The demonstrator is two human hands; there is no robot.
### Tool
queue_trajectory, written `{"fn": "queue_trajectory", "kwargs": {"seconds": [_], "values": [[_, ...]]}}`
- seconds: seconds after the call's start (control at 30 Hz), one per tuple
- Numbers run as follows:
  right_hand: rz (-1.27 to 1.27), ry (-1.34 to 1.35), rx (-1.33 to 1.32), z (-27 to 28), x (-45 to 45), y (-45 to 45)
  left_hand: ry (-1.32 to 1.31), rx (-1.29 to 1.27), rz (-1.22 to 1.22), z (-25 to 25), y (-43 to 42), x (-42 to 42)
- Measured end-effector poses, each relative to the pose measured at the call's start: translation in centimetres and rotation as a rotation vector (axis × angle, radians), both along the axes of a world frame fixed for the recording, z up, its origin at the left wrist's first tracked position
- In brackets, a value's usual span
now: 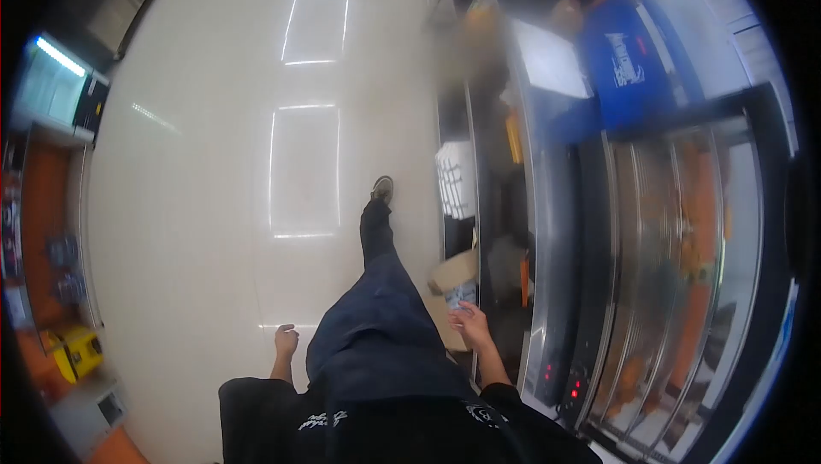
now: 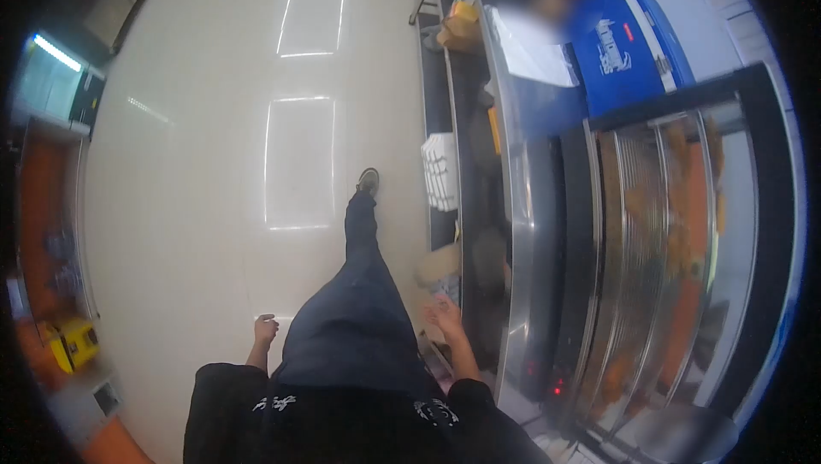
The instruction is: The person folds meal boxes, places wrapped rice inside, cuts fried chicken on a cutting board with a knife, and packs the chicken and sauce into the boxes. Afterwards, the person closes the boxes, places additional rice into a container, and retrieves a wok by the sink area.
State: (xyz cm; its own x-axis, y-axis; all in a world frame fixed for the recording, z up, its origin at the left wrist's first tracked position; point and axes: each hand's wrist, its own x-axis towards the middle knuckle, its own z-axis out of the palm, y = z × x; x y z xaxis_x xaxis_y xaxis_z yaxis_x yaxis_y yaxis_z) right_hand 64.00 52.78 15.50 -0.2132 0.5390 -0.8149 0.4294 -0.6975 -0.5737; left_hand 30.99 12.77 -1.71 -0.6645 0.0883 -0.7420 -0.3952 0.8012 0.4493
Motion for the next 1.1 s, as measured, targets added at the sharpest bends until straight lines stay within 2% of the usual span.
{"fn": "queue_trajectory", "kwargs": {"seconds": [0.07, 0.1, 0.2, 0.23, 0.27, 0.3, 0.33, 0.37, 0.4, 0.43, 0.47, 0.53, 0.6, 0.63, 0.7, 0.73, 0.77, 0.8, 0.93, 1.1], "values": [[-0.103, 0.035, 0.02, -2.2, -3.5, 7.4, 0.035, 0.021, -0.083, 0.4, 7.8, -4.7], [-0.12, -0.047, 0.056, -3.5, -6.4, 11.8, 0.073, 0.044, -0.105, 0.5, 13.6, -7.7], [0.03, -0.009, 0.295, -9.3, -14.1, 25.1, 0.111, 0.107, -0.182, 4.6, 31.9, -16.8], [0.063, -0.019, 0.37, -9.0, -17.7, 29.6, 0.17, 0.181, -0.297, 4.5, 37.8, -19.8], [0.105, -0.033, 0.445, -7.9, -21.6, 34.2, 0.305, 0.338, -0.314, 2.3, 43.6, -22.0], [0.036, -0.022, 0.466, -6.9, -24.5, 36.9, 0.175, 0.383, -0.318, 6.2, 50.6, -23.8], [-0.028, -0.013, 0.484, -6.7, -28.0, 40.9, 0.079, 0.465, -0.297, 7.9, 57.9, -25.9], [0.003, -0.043, 0.561, -7.7, -30.8, 45.4, 0.13, 0.523, -0.312, 6.8, 65.1, -27.6], [0.033, -0.075, 0.633, -8.7, -32.7, 48.8, 0.119, 0.623, -0.327, 9.5, 72.0, -28.4], [0.03, -0.1, 0.784, -9.4, -35.5, 52.4, 0.002, 0.742, -0.301, 8.8, 78.5, -29.4], [0.02, -0.126, 0.932, -9.4, -38.3, 55.6, 0.033, 0.734, -0.353, 7.5, 84.8, -29.8], [-0.047, -0.242, 0.991, -8.5, -43.4, 62.4, 0.011, 0.775, -0.442, 7.4, 97.1, -30.4], [-0.079, -0.353, 0.855, -8.7, -46.0, 67.7, -0.12, 0.772, -0.402, 6.0, 106.7, -29.8], [-0.053, -0.409, 0.917, -9.4, -47.3, 70.5, -0.242, 0.755, -0.354, 5.5, 110.0, -29.8], [0.006, -0.532, 1.004, -10.7, -48.5, 73.1, -0.398, 0.782, -0.499, 0.1, 114.3, -29.7], [0.07, -0.584, 0.969, -11.1, -48.9, 74.1, -0.478, 0.798, -0.574, -2.1, 115.6, -29.3], [0.138, -0.631, 0.937, -11.2, -49.3, 74.8, -0.6, 0.808, -0.547, -3.0, 115.8, -29.2], [0.21, -0.671, 0.903, -11.4, -49.4, 75.1, -0.717, 0.815, -0.511, -3.5, 115.6, -29.4], [0.2, -0.692, 0.793, -11.7, -49.7, 76.0, -1.022, 0.841, -0.324, -4.4, 115.0, -30.0], [0.32, -0.716, 0.995, -13.1, -49.2, 75.9, -1.275, 0.895, -0.127, -4.5, 115.3, -30.5]]}}
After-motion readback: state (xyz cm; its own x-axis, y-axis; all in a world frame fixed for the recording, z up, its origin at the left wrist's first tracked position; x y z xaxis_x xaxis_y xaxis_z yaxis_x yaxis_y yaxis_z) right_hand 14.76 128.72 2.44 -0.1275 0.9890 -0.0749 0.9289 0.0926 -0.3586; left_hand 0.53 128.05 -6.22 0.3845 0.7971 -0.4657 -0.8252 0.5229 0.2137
